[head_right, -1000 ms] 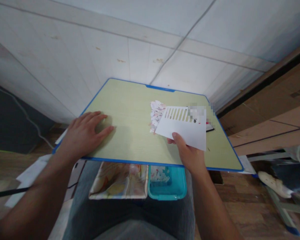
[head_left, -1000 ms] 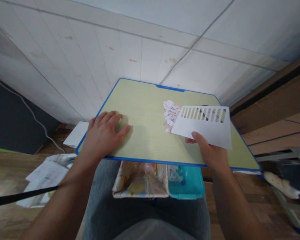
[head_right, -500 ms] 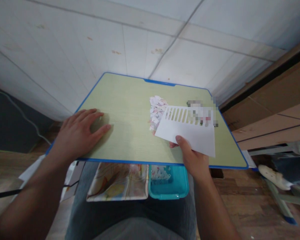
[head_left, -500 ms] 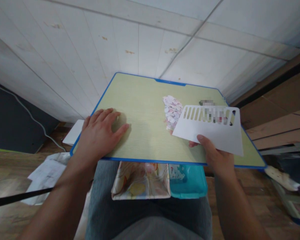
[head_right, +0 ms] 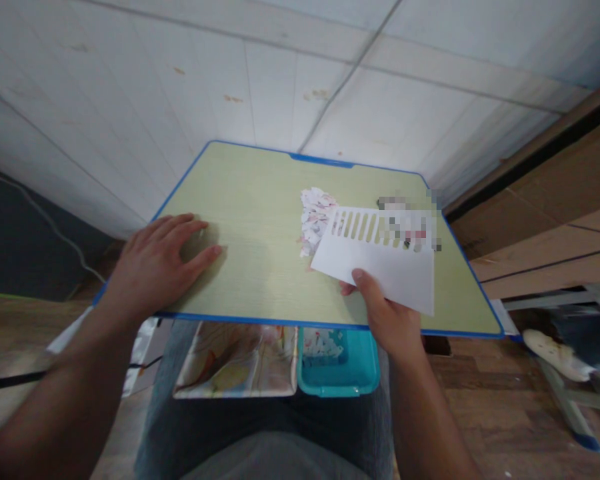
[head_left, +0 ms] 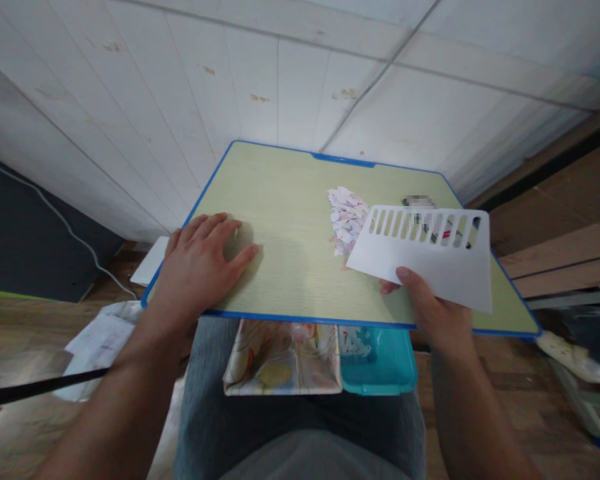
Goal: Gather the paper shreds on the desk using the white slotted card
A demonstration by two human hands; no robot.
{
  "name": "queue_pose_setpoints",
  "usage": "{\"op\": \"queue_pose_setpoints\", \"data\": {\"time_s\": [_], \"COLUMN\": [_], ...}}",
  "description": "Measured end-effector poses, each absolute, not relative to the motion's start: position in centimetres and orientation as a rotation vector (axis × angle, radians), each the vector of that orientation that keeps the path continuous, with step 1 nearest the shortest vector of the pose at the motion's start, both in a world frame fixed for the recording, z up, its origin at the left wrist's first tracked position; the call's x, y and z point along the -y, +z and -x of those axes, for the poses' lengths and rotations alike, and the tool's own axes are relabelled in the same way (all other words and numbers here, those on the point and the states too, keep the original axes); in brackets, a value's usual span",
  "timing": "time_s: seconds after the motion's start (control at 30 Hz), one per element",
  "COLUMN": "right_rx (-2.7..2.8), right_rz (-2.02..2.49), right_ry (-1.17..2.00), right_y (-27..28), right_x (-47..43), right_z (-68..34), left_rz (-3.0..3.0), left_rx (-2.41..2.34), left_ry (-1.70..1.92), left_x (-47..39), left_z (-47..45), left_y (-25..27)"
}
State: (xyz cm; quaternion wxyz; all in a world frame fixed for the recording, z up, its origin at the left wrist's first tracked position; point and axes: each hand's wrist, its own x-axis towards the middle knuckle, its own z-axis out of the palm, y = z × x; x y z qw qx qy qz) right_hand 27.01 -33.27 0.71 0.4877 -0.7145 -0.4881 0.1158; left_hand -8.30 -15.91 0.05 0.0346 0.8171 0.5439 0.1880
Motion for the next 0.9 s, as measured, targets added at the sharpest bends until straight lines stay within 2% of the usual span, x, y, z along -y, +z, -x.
{"op": "queue_pose_setpoints", "data": {"time_s": [0.27, 0.4, 0.7, 0.9], "right_rx": [1.218, 1.256, 1.238, 1.335], "right_rz": [1.709, 1.64, 1.637, 1.597], "right_ry": [0.299, 0.411, 0.35, 0.532], "right_y": [0.8, 1.2, 1.0, 1.0], "right_x": [33.3, 33.5, 33.7, 34.3], "right_z": [-26.9, -26.7, -27.1, -26.4], "left_rz": [-2.511, -2.506, -2.516, -2.536], "left_rx": [-1.662, -1.669, -1.68, -1.688], "left_ry": [0.572, 0.569, 0.549, 0.508], "left_x": [15.8, 15.9, 16.0, 16.0], "left_z": [8.3, 8.3, 8.1, 8.0], "left_y": [0.1, 0.1, 0.3, 0.5]}}
